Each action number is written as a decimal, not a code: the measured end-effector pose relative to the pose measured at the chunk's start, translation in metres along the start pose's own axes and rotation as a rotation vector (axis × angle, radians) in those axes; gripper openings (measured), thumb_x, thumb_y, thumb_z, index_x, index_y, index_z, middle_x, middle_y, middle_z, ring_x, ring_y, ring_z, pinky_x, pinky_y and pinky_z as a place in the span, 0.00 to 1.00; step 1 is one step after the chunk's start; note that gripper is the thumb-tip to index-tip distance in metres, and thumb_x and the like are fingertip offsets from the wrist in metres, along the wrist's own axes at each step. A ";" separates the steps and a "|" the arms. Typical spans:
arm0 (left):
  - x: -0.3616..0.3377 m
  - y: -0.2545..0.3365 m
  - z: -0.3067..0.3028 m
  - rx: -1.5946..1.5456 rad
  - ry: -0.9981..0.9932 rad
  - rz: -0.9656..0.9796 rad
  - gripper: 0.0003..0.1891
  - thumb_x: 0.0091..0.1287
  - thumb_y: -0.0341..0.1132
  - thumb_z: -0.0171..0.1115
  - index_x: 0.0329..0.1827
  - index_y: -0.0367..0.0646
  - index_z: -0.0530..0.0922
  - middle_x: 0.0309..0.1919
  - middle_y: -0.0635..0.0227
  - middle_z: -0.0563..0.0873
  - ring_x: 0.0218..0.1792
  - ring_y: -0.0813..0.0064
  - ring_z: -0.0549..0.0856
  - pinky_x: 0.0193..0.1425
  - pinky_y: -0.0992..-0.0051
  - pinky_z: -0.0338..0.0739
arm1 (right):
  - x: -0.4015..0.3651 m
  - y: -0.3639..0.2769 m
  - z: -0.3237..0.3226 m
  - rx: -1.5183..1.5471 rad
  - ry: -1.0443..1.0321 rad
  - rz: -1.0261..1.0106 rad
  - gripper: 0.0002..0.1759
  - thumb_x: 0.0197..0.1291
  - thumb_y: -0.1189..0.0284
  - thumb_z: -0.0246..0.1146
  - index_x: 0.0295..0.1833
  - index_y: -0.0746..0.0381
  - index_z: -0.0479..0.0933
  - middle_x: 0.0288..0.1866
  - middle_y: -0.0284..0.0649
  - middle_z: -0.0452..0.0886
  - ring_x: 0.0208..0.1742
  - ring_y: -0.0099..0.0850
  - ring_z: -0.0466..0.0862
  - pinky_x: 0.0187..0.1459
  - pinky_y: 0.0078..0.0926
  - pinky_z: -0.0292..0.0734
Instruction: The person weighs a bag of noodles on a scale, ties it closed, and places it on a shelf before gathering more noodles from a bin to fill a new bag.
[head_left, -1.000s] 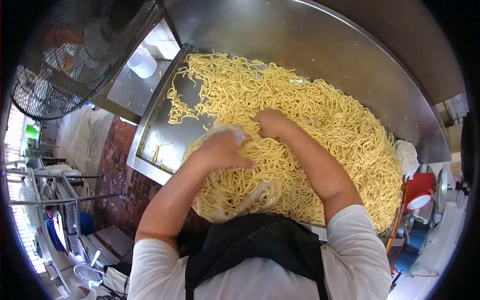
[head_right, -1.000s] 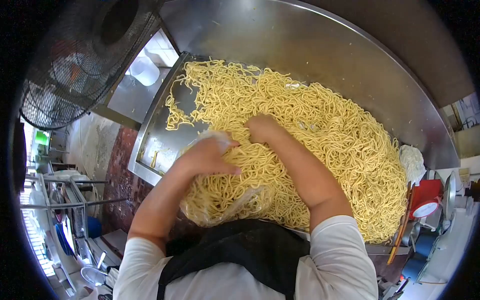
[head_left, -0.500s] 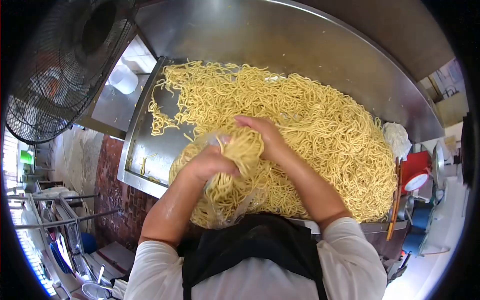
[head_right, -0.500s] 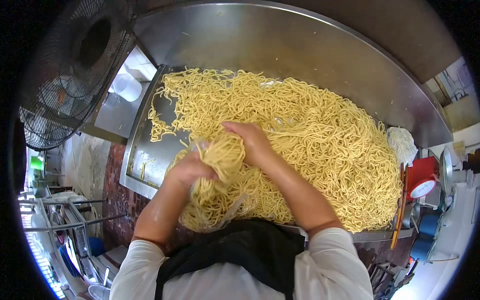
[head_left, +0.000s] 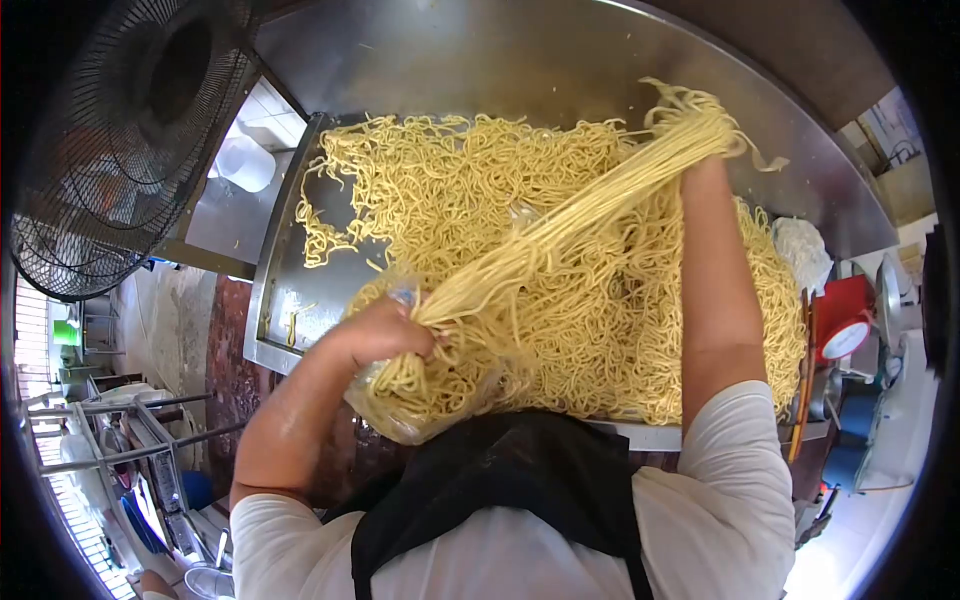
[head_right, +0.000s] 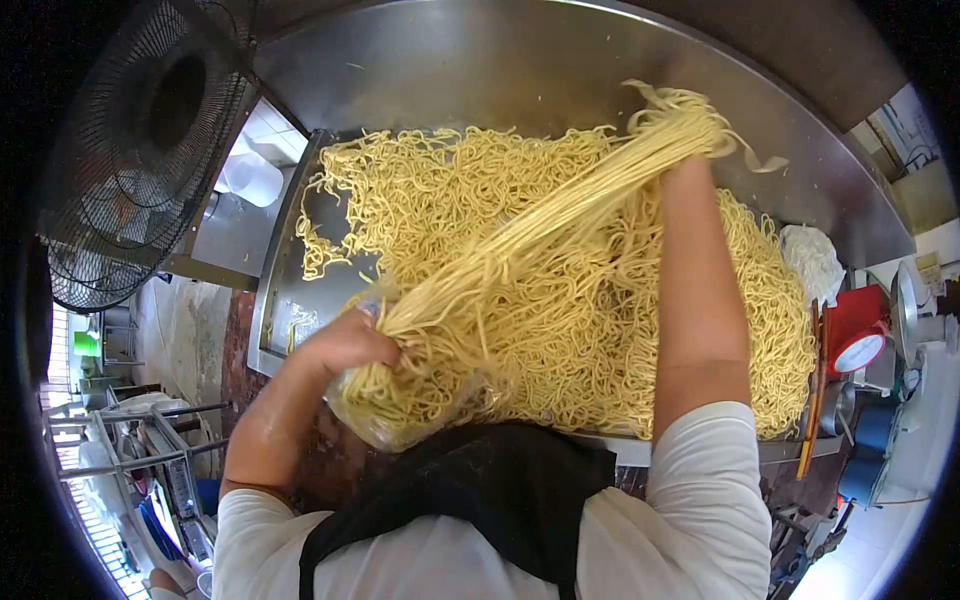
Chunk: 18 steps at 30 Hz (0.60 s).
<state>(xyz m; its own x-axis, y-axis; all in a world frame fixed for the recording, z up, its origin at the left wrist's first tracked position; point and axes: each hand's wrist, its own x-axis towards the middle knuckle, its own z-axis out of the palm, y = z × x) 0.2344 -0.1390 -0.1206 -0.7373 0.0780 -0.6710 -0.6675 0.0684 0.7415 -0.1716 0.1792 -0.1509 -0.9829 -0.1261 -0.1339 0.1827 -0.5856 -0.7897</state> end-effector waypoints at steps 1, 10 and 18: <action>0.004 -0.009 -0.011 0.159 0.032 -0.027 0.21 0.49 0.25 0.68 0.50 0.36 0.83 0.41 0.64 0.88 0.40 0.74 0.86 0.43 0.73 0.80 | 0.030 -0.013 -0.035 -0.069 0.009 -0.029 0.19 0.78 0.61 0.45 0.61 0.60 0.74 0.47 0.43 0.79 0.43 0.38 0.81 0.40 0.44 0.83; -0.032 -0.062 -0.062 0.334 0.098 -0.235 0.23 0.46 0.29 0.69 0.49 0.35 0.85 0.35 0.60 0.90 0.38 0.70 0.87 0.44 0.72 0.81 | 0.031 -0.064 -0.169 -1.535 -0.050 -0.347 0.20 0.67 0.61 0.61 0.61 0.56 0.81 0.56 0.43 0.83 0.52 0.39 0.83 0.53 0.36 0.80; -0.025 -0.069 -0.065 0.332 0.079 -0.312 0.20 0.44 0.29 0.71 0.44 0.34 0.86 0.33 0.62 0.89 0.35 0.71 0.87 0.41 0.71 0.81 | -0.010 -0.028 -0.023 -2.238 -0.782 -0.098 0.26 0.51 0.67 0.73 0.58 0.58 0.83 0.57 0.47 0.83 0.58 0.42 0.82 0.59 0.37 0.78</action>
<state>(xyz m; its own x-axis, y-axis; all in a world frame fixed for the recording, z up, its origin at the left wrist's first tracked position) 0.2922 -0.2100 -0.1548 -0.5205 -0.0716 -0.8509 -0.7991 0.3922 0.4558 -0.1675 0.2148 -0.1413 -0.6977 -0.6357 -0.3303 -0.6643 0.7467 -0.0338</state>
